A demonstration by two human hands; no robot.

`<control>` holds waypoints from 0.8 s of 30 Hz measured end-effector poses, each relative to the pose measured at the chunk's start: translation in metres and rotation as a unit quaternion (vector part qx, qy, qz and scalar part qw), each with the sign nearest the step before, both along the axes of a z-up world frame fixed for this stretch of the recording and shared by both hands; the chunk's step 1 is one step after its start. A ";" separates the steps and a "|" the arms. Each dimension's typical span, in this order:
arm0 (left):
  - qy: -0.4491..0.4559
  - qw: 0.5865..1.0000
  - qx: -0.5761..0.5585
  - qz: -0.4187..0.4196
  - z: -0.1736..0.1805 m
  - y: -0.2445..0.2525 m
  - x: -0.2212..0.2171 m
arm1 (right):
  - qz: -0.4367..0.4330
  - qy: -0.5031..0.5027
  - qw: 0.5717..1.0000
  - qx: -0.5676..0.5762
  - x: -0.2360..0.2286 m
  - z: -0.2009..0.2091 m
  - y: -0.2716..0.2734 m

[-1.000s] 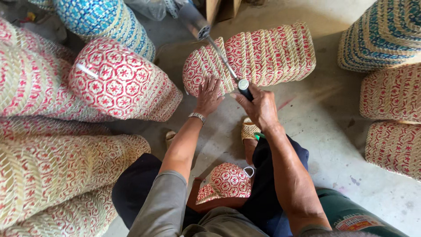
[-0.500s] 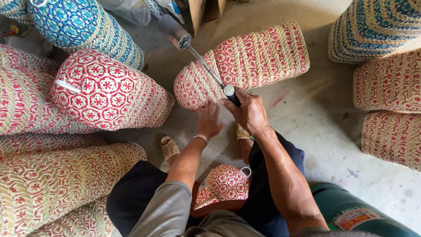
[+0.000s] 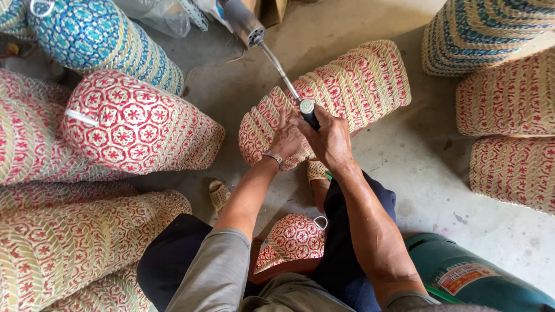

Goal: The person sits on the floor and uses a blowtorch to apply heat to the surface of woven baskets. They rotate each basket to treat different sides and then place it back in a stack.

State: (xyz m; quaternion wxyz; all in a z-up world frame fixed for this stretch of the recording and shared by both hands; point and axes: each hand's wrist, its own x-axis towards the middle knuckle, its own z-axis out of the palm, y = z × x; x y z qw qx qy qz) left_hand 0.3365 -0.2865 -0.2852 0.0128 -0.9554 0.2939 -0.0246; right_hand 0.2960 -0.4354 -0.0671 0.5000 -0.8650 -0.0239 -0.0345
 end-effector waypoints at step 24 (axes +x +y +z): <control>0.184 0.900 -0.256 0.302 0.060 0.085 -0.221 | -0.004 -0.045 0.999 -0.018 -0.017 0.005 -0.026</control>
